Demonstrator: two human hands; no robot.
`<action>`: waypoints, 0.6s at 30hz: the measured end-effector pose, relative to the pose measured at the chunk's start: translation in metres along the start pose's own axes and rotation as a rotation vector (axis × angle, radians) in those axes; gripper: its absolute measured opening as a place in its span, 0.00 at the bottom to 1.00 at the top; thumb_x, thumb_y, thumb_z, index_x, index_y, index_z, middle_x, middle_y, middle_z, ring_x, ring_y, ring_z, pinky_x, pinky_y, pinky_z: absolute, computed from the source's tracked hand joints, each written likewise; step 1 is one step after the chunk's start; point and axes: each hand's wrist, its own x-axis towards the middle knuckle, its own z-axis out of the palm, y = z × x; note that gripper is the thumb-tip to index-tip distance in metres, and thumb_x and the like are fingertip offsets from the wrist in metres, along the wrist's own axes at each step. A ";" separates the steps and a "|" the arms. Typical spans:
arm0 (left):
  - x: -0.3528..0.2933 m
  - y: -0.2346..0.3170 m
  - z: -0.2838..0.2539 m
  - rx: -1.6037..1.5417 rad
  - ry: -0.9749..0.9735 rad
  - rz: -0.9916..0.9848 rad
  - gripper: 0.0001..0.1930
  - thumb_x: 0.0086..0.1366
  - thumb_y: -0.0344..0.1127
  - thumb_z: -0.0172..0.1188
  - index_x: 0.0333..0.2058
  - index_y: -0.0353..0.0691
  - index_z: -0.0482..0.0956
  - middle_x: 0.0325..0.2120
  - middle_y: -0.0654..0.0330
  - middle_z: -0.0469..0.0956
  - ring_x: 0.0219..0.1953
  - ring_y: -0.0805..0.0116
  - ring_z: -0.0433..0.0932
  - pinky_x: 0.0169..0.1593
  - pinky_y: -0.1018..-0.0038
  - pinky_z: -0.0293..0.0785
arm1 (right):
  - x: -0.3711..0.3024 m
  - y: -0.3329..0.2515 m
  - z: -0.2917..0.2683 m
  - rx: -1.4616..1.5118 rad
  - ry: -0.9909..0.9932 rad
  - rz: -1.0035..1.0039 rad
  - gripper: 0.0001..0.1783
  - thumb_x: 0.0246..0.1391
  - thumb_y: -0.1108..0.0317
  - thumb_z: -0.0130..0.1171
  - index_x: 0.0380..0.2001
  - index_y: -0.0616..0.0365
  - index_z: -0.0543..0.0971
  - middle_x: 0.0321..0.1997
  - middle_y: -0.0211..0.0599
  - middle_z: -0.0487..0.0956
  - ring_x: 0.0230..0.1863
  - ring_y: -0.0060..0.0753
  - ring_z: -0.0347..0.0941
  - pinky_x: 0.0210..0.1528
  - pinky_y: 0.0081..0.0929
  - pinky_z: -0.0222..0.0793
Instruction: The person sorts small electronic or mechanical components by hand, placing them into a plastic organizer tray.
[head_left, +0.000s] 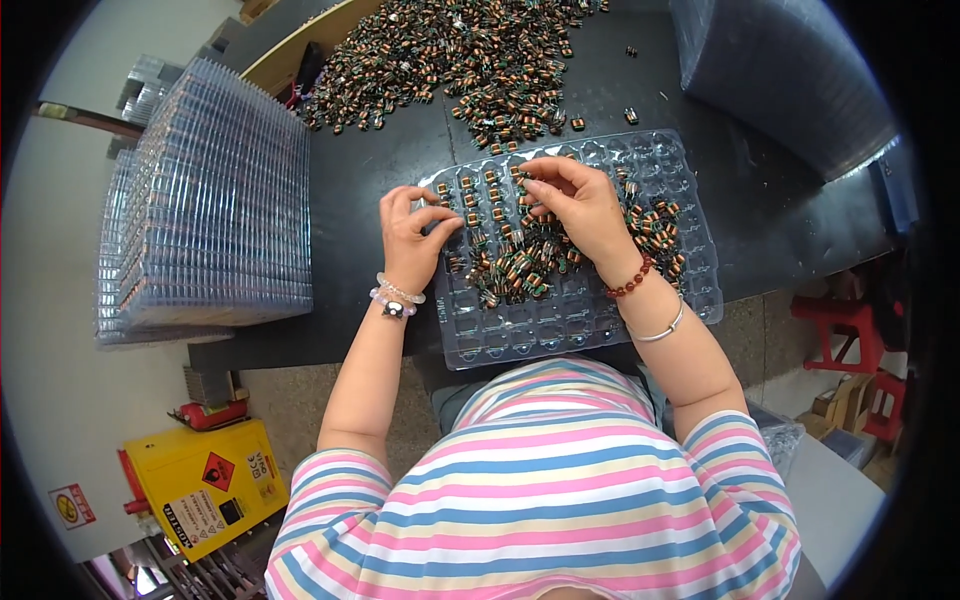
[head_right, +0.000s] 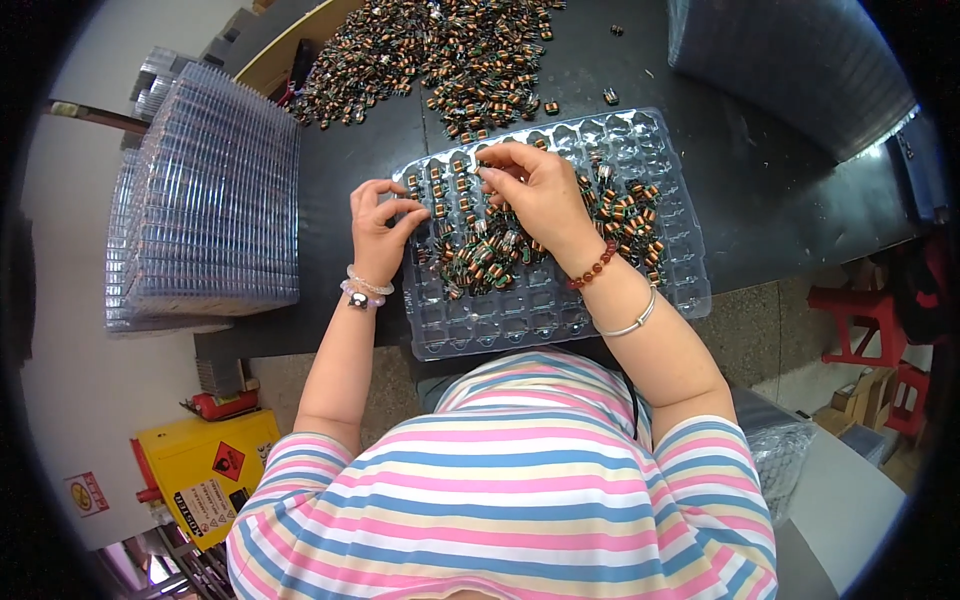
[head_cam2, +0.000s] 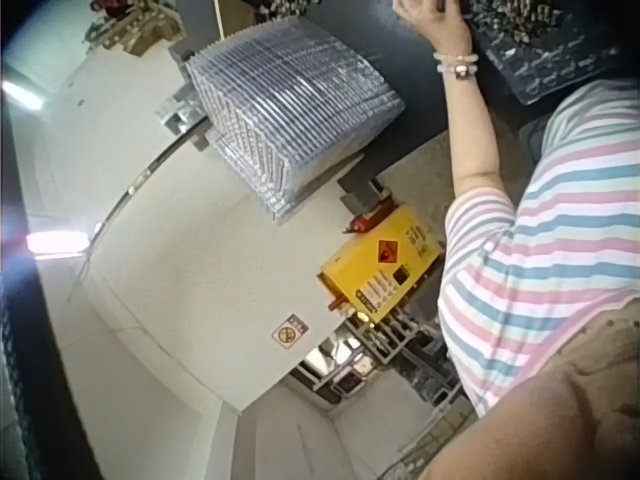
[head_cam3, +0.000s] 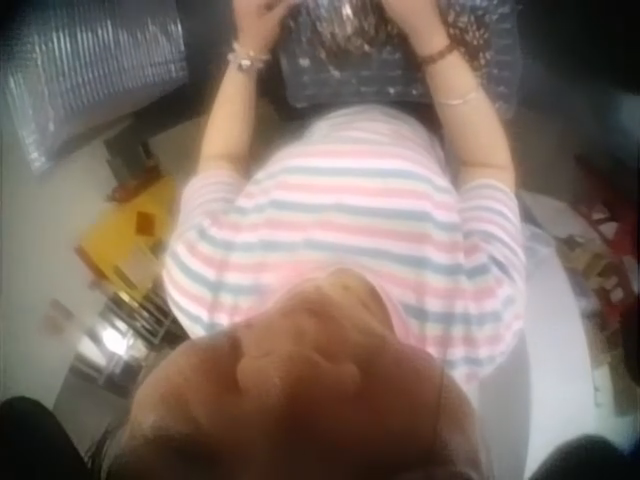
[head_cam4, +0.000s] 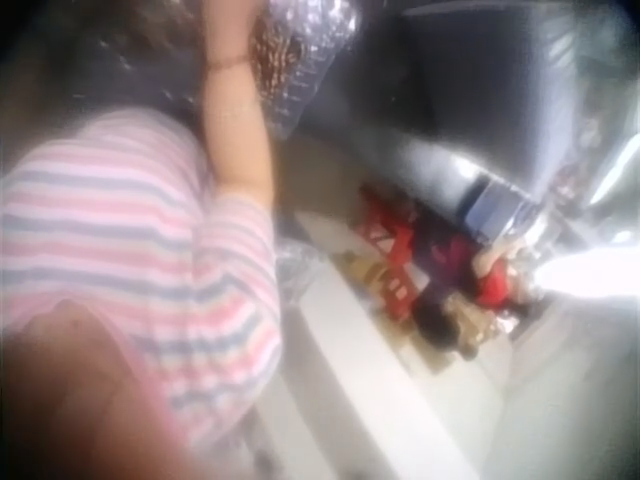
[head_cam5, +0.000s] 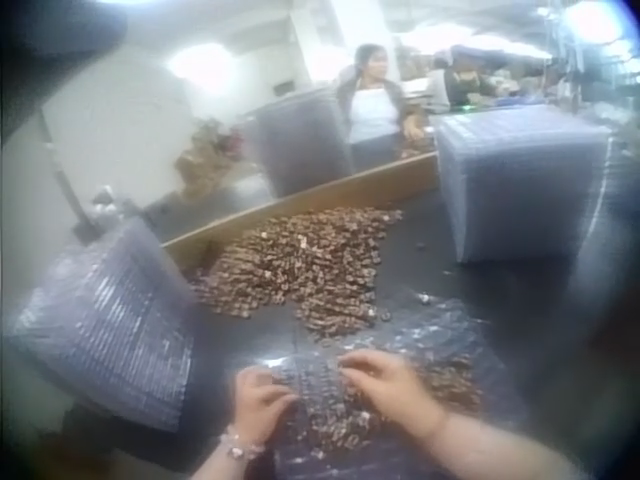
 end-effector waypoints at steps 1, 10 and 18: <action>-0.002 0.001 0.000 0.029 0.005 0.004 0.05 0.48 0.32 0.67 0.26 0.45 0.83 0.29 0.67 0.79 0.43 0.62 0.72 0.49 0.65 0.65 | 0.000 -0.001 0.000 0.015 0.005 0.003 0.12 0.56 0.75 0.56 0.44 0.64 0.77 0.38 0.33 0.79 0.35 0.21 0.77 0.35 0.18 0.76; -0.010 0.008 -0.005 0.073 0.058 -0.092 0.05 0.51 0.33 0.65 0.29 0.46 0.84 0.42 0.61 0.76 0.55 0.55 0.65 0.56 0.61 0.62 | -0.001 -0.005 0.002 -0.004 -0.019 0.004 0.12 0.57 0.74 0.55 0.44 0.64 0.77 0.37 0.33 0.79 0.36 0.20 0.76 0.35 0.18 0.76; -0.004 0.032 -0.012 -0.080 -0.299 -0.068 0.07 0.52 0.35 0.65 0.32 0.44 0.84 0.47 0.60 0.72 0.59 0.53 0.58 0.62 0.59 0.56 | -0.002 -0.004 0.002 -0.020 -0.010 0.006 0.12 0.57 0.74 0.55 0.45 0.64 0.77 0.36 0.32 0.79 0.35 0.19 0.76 0.36 0.17 0.76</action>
